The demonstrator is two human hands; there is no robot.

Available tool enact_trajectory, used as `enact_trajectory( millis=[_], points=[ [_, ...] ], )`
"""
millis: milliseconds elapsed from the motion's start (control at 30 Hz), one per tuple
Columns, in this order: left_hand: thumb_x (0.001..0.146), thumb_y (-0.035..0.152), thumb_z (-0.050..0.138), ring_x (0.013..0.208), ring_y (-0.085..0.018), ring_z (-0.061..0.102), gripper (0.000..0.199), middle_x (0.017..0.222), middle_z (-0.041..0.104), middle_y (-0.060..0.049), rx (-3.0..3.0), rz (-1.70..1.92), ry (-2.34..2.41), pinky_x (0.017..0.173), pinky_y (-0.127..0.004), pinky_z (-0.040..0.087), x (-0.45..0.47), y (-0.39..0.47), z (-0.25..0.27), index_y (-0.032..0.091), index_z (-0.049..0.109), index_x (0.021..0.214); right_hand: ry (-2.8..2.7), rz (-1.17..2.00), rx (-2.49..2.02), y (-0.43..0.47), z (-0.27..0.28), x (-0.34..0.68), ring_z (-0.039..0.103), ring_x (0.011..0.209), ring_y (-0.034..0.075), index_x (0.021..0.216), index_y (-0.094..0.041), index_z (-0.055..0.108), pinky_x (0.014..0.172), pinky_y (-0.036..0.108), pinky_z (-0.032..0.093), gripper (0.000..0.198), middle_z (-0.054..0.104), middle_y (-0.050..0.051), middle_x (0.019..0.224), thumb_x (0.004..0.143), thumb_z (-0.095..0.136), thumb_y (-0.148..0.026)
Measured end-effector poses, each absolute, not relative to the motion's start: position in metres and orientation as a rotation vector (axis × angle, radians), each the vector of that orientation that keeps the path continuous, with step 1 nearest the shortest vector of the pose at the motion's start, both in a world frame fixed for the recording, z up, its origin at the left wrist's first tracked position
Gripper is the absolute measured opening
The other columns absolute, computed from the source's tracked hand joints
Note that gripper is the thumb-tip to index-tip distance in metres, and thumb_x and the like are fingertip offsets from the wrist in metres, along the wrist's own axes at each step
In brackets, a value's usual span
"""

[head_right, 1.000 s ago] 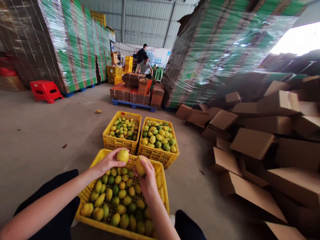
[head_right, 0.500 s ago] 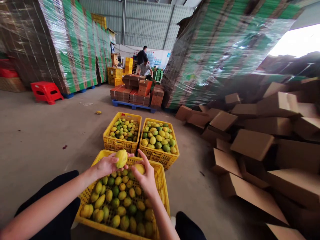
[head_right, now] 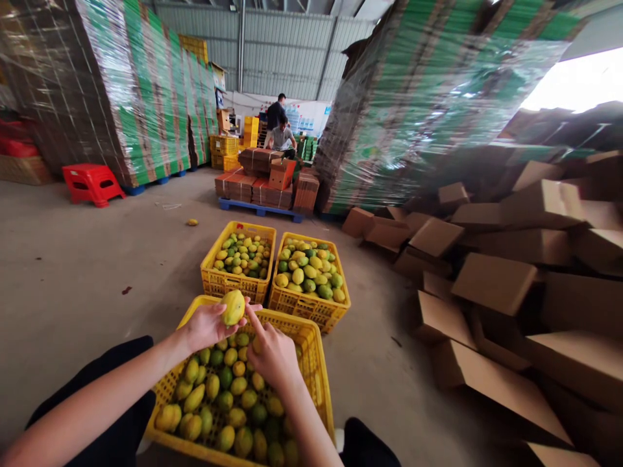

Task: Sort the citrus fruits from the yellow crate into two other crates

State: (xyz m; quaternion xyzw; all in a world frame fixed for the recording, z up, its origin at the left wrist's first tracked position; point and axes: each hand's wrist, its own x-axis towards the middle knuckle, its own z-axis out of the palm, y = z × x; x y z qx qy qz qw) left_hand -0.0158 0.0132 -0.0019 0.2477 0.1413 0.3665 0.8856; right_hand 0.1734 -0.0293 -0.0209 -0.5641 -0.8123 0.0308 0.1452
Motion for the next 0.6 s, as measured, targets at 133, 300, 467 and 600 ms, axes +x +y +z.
enact_trajectory(
  millis=[133,300,467,600],
  points=[
    [0.066,0.022,0.08,0.081,-0.015,0.07,0.073,0.129,0.06,-0.017,0.498,0.78,0.308,0.071,-0.02,0.055,-0.015,0.015,-0.006,0.011,0.052,0.133,-2.367,0.038,-1.689,-0.028,-0.021,0.174,0.069,0.072,0.025,0.152,-0.031,0.027,0.06,0.031,0.05,0.078,0.07,0.007,0.086,0.079,0.052,-0.023],
    [0.064,0.021,0.082,0.084,-0.016,0.07,0.076,0.131,0.059,-0.018,0.486,0.782,0.308,0.072,-0.019,0.055,-0.016,0.015,-0.005,0.01,0.051,0.133,-2.273,0.034,-1.773,-0.022,-0.021,0.183,0.071,0.073,0.026,0.153,-0.03,0.023,0.058,0.03,0.051,0.08,0.073,0.009,0.09,0.08,0.052,-0.024],
    [0.071,0.018,0.076,0.085,-0.016,0.07,0.068,0.138,0.054,-0.021,0.499,0.795,0.265,0.074,-0.02,0.056,-0.018,0.016,-0.002,0.009,0.05,0.133,-2.106,-0.027,-1.835,-0.02,-0.021,0.194,0.071,0.069,0.027,0.156,-0.02,0.008,0.057,0.033,0.053,0.088,0.075,0.01,0.087,0.08,0.053,-0.027],
    [0.077,0.014,0.069,0.088,-0.018,0.07,0.066,0.133,0.058,-0.019,0.477,0.816,0.309,0.073,-0.022,0.056,-0.014,0.017,-0.007,0.011,0.046,0.139,-2.234,0.022,-1.602,-0.027,-0.018,0.18,0.072,0.075,0.024,0.156,-0.025,0.009,0.063,0.031,0.055,0.088,0.074,0.008,0.097,0.08,0.053,-0.025]
  ],
)
